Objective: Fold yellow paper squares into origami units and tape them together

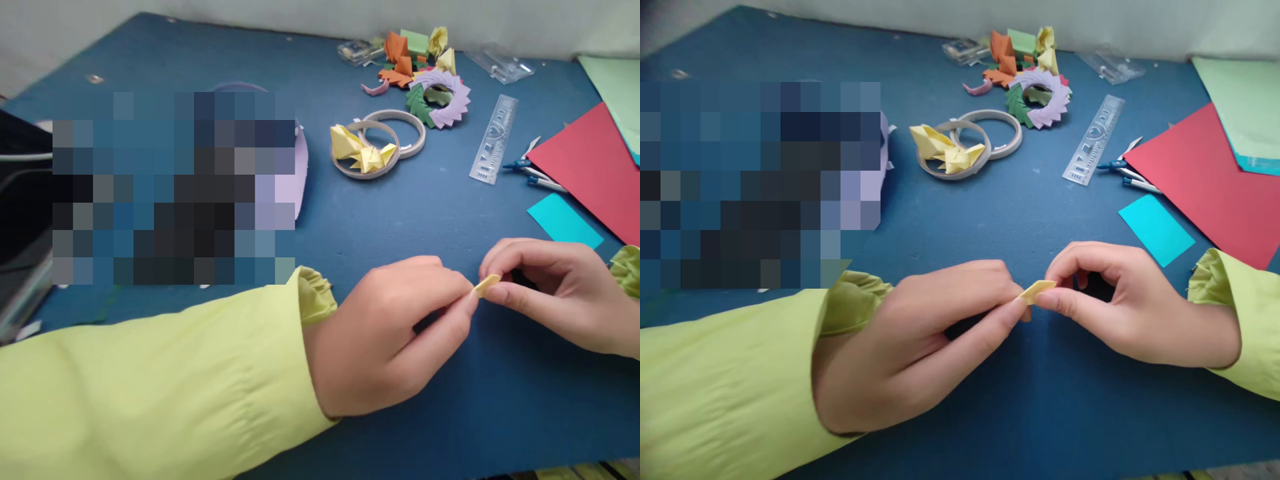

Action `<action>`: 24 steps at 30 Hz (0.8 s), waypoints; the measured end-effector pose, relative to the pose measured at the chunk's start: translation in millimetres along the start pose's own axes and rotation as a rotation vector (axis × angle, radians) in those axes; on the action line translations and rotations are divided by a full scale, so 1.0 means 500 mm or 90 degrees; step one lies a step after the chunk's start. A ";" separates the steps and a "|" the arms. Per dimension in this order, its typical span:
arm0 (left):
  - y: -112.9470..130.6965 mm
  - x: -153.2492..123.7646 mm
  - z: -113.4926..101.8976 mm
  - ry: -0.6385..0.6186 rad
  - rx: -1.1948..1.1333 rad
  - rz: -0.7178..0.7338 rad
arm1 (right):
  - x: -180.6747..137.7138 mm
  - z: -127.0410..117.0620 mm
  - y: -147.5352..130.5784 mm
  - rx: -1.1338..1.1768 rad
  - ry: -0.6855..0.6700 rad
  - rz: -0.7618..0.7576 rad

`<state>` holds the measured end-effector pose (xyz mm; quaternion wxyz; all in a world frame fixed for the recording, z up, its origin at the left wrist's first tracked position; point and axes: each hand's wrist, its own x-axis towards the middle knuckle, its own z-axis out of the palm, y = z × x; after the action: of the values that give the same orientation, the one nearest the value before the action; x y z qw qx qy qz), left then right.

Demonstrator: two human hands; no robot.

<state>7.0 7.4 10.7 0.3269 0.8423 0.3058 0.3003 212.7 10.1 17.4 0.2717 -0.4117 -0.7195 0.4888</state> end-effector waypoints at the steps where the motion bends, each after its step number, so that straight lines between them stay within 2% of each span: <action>1: 0.000 0.001 -0.001 -0.001 -0.004 -0.007 | 0.000 0.000 0.001 -0.005 0.000 -0.002; 3: 0.002 0.005 -0.004 -0.002 -0.036 -0.028 | 0.000 -0.001 0.001 -0.008 -0.004 -0.004; 9: 0.011 0.019 -0.013 -0.043 -0.205 -0.207 | -0.002 0.001 0.004 -0.038 -0.002 -0.062; 16: 0.012 0.017 -0.013 -0.098 -0.179 -0.182 | 0.002 0.007 0.008 -0.074 0.039 -0.130; 21: 0.007 0.020 -0.013 -0.120 -0.182 -0.170 | 0.000 0.006 0.002 -0.075 0.023 -0.161; 24: 0.007 0.018 -0.008 -0.120 -0.134 -0.142 | -0.001 0.007 0.000 -0.082 0.028 -0.180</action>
<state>10.7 13.1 18.3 0.4717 0.7885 0.3326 0.2123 210.2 7.9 15.9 0.3265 -0.3336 -0.7939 0.3896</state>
